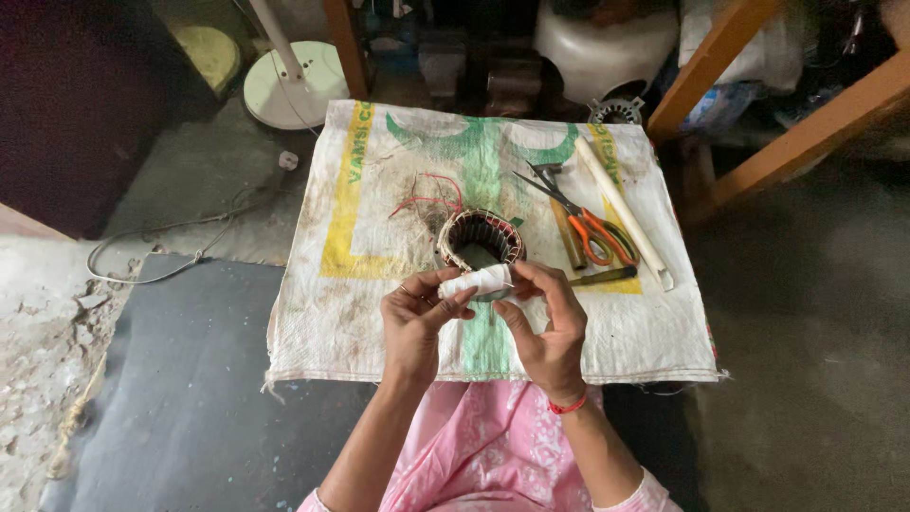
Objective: The person winds white thread around a cylindrical metal object, securing it with red thread. They use a screwdriver to adjust the windings, then cut the thread with scissors and trim the ends.
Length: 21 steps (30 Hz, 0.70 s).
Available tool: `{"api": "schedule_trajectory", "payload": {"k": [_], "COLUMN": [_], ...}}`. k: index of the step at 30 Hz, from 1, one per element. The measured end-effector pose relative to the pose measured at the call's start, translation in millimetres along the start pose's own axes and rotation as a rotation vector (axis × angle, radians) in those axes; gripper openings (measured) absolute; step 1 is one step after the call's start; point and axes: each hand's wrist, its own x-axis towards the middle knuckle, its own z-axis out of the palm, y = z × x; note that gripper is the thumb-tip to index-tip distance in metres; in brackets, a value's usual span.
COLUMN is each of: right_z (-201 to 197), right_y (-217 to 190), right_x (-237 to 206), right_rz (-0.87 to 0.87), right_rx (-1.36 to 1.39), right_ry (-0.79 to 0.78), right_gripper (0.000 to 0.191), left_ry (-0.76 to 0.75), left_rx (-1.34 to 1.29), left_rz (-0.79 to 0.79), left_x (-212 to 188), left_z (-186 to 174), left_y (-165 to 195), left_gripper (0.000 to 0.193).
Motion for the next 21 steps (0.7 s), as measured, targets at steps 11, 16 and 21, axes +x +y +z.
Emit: {"api": "schedule_trajectory", "payload": {"k": [11, 16, 21], "right_z": [-13.8, -29.8, -47.6], "right_y": [30.7, 61.9, 108.0], "right_x": [-4.7, -1.4, 45.0], "right_rz": [-0.071, 0.002, 0.069], "right_rx": [-0.22, -0.233, -0.226], "right_ry": [0.004, -0.048, -0.125], "right_gripper": [0.005, 0.009, 0.008], "left_ry": [0.023, -0.07, -0.369], "left_rx": [0.112, 0.818, 1.364], "left_rz": [-0.03, 0.567, 0.748], "left_x": [-22.4, -30.9, 2.0], "left_z": [16.3, 32.0, 58.8], "left_y": [-24.6, -56.7, -92.6], "left_gripper": [0.023, 0.023, 0.045]}}
